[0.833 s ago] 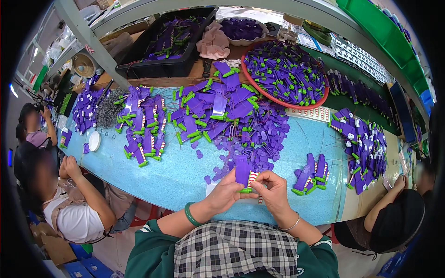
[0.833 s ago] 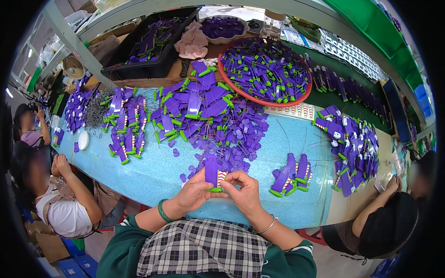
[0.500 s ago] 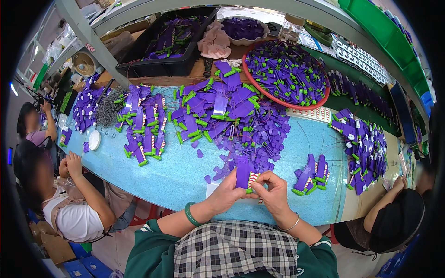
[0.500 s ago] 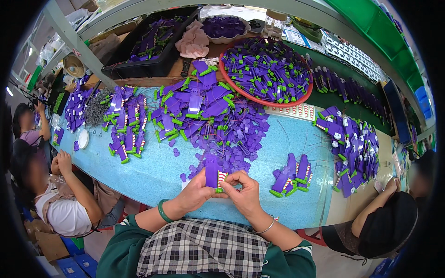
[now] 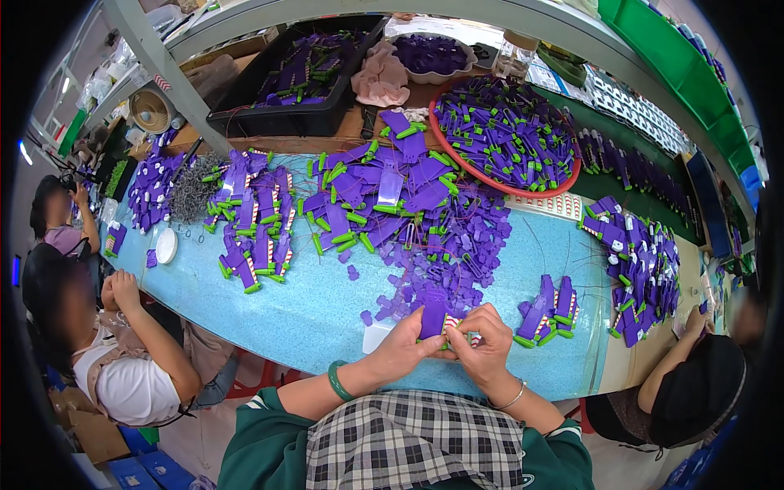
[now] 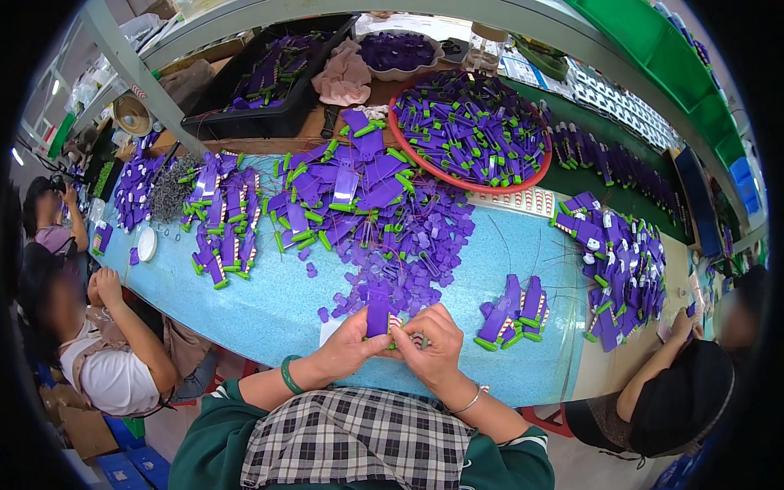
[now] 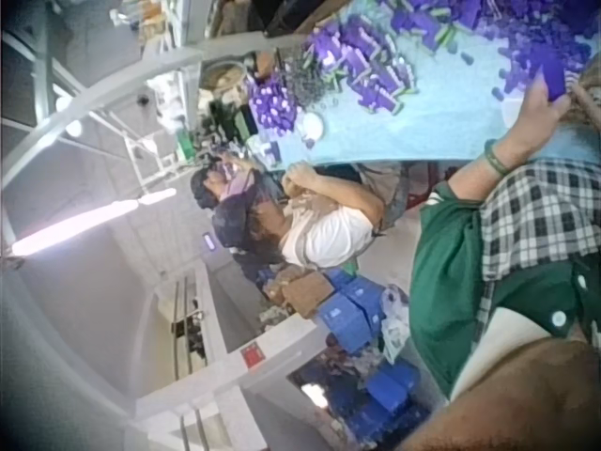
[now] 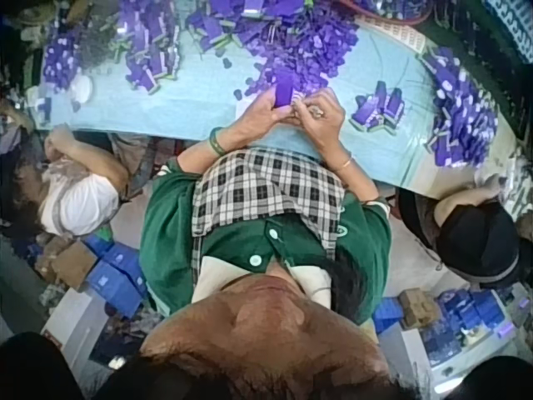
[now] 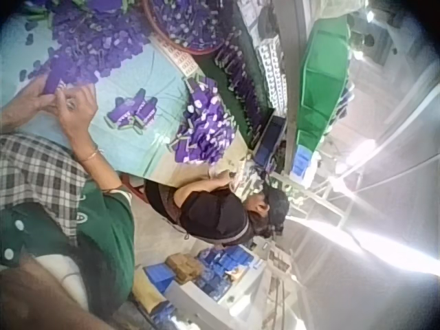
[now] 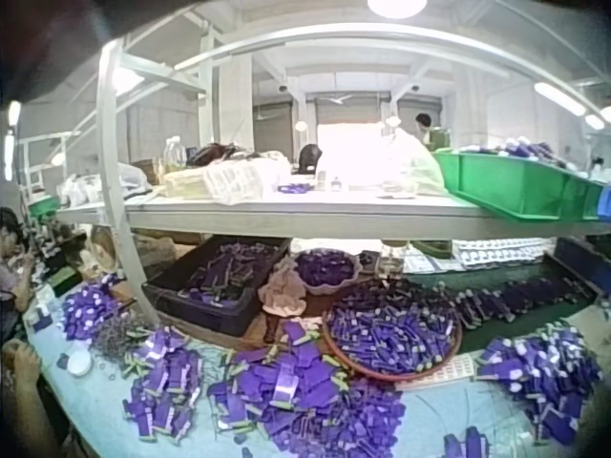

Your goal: The person assembles small purple and green plastic components by hand at a factory workstation. They repeatedly pick up a purple piece, attach a green piece, and place the assembled unit on the table. The person also briefly handles a small white bottle and a strip of red-and-white items.

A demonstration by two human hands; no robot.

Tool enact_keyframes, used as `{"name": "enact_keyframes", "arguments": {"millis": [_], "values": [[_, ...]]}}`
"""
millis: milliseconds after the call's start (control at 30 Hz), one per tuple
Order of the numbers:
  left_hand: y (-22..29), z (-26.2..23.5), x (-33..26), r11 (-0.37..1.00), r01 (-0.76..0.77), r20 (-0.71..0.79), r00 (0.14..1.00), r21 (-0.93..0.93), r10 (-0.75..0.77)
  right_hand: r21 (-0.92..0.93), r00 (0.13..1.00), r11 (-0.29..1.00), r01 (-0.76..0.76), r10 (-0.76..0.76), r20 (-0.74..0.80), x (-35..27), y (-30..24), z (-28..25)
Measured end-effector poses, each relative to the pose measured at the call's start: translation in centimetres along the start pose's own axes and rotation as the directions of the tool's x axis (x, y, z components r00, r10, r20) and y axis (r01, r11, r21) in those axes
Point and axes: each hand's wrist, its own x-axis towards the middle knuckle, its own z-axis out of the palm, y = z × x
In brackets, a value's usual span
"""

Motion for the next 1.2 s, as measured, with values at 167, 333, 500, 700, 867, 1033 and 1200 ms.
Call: {"name": "enact_keyframes", "arguments": {"millis": [167, 333, 500, 700, 867, 1033, 1200], "values": [[-0.6, 0.2, -0.4, 0.997, -0.059, 0.047, 0.997, -0.051, 0.061, -0.052, 0.999, 0.998, -0.033, 0.034, 0.016, -0.1, -0.1, -0.3], [-0.2, 0.4, -0.4, 0.986, -0.043, 0.199, 0.977, -0.160, 0.075, 0.250, 0.956, 0.923, -0.294, 0.283, 0.080, 0.1, 0.8, 0.2], [0.2, 0.9, -0.2, 0.993, -0.101, 0.024, 0.994, -0.068, 0.103, 0.486, 0.934, 0.798, -0.355, 0.322, 0.154, 1.0, 0.1, -0.8], [-0.3, 0.7, 0.4, 0.903, 0.153, 0.194, 0.978, -0.401, -0.080, 0.439, 0.818, 0.732, -0.521, 0.281, 0.501, 1.7, -0.4, -0.1], [-0.5, 1.0, 0.9, 0.762, 0.455, 0.260, 0.890, -0.461, -0.375, 0.342, 0.803, 0.808, -0.480, 0.248, 0.542, 2.0, 0.5, 0.0], [-1.7, 0.3, 0.9, 0.682, 0.574, 0.583, 0.770, -0.454, -0.260, 0.481, 0.807, 0.683, -0.549, 0.282, 0.519, 1.2, 0.3, -0.4], [0.1, 0.0, 0.4, 0.975, 0.120, 0.312, 0.948, -0.185, -0.057, 0.658, 0.793, 0.445, -0.608, 0.295, 0.533, 1.7, -0.8, -1.1]]}}
